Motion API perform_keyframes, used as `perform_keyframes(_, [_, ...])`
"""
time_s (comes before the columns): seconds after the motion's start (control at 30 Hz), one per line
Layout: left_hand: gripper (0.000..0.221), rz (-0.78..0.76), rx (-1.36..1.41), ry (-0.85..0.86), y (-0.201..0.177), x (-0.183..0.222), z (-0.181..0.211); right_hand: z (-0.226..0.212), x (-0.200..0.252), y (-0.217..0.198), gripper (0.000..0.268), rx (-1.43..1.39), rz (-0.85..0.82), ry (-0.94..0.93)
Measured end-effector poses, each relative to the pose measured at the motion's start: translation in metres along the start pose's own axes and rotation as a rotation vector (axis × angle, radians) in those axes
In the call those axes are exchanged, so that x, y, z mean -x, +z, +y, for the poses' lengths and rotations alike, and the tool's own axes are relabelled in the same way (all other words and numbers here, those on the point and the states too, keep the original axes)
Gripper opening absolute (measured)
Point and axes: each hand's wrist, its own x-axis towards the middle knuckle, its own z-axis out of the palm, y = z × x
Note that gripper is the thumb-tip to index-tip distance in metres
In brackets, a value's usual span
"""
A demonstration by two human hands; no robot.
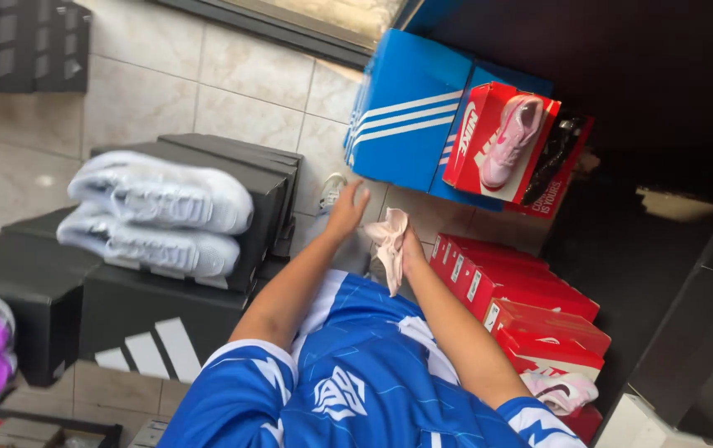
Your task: Cleaning shoes and shoe boxes using a cloth
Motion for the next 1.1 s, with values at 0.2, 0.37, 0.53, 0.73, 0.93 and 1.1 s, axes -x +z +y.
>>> perform_keyframes(0.2, [0.053, -0.106, -0.052, -0.292, 0.034, 0.093, -0.099, 0.051, -0.01, -0.114, 0.057, -0.15, -0.016, -0.035])
perform_keyframes(0.37, [0.05, -0.132, 0.025, -0.267, 0.038, 0.224, -0.039, 0.041, 0.085, -0.119, 0.055, -0.214, -0.029, -0.128])
perform_keyframes(0.53, [0.051, -0.012, -0.137, -0.319, 0.021, 0.325, -0.058, 0.039, 0.108, -0.141, 0.049, -0.228, -0.159, -0.066])
perform_keyframes(0.73, [0.037, 0.539, 0.34, -0.269, 0.016, 0.433, -0.145, 0.076, 0.148, -0.122, 0.051, -0.041, -0.104, -0.21])
perform_keyframes(0.93, [0.029, 0.854, 0.613, -0.149, 0.02, 0.482, -0.191, 0.139, 0.24, -0.013, 0.053, 0.125, -0.429, -0.067])
perform_keyframes(1.1, [0.034, 0.767, 0.604, -0.001, 0.001, 0.557, -0.189, 0.223, 0.269, 0.057, 0.051, 0.301, -0.91, 0.063])
